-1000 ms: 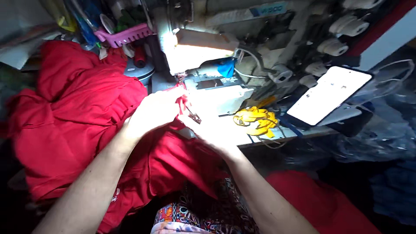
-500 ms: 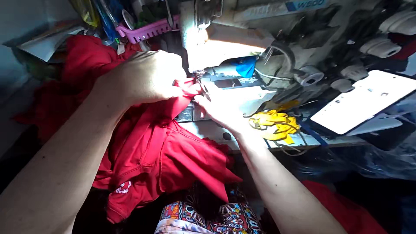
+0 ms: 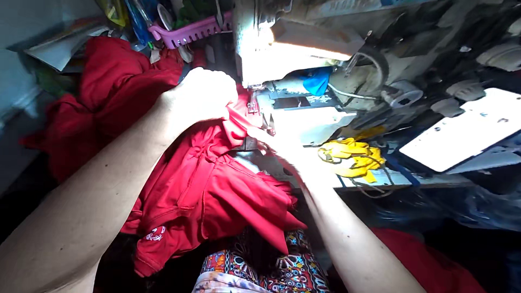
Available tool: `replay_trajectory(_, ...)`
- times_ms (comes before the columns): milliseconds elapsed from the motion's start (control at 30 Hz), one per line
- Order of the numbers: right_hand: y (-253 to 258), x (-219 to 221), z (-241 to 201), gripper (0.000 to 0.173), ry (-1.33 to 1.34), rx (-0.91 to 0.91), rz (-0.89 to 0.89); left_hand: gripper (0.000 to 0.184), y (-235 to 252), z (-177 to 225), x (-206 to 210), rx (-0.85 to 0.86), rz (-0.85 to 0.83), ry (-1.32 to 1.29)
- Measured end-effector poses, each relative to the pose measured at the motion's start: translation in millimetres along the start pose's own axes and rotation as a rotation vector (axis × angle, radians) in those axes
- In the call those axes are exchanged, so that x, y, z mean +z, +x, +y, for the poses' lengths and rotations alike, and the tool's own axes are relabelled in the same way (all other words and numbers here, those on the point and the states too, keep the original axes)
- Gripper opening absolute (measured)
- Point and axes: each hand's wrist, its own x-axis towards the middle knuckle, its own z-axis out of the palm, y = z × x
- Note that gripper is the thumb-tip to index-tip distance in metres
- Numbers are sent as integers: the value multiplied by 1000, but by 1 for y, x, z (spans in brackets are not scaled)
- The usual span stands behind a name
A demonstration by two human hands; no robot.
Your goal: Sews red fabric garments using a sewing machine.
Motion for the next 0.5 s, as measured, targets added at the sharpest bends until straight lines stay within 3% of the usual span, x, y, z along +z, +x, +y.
replay_trajectory(100, 1, 1, 2, 25, 44, -41, 10, 21, -1, -8, 1, 114, 48, -56)
replay_trajectory(200, 2, 1, 5, 33, 51, -54, 12, 27, 16, -55, 53, 405, 406, -153)
replay_trajectory(267, 3, 1, 6, 28, 59, -59, 9, 23, 11, -40, 36, 343, 272, -181)
replay_trajectory(333, 2, 1, 5, 24, 53, -62, 8, 19, 1, -2, -6, 140, 14, -163)
replay_trajectory(500, 1, 1, 5, 26, 23, -103, 13, 17, -2, 5, -11, 9, 27, -44)
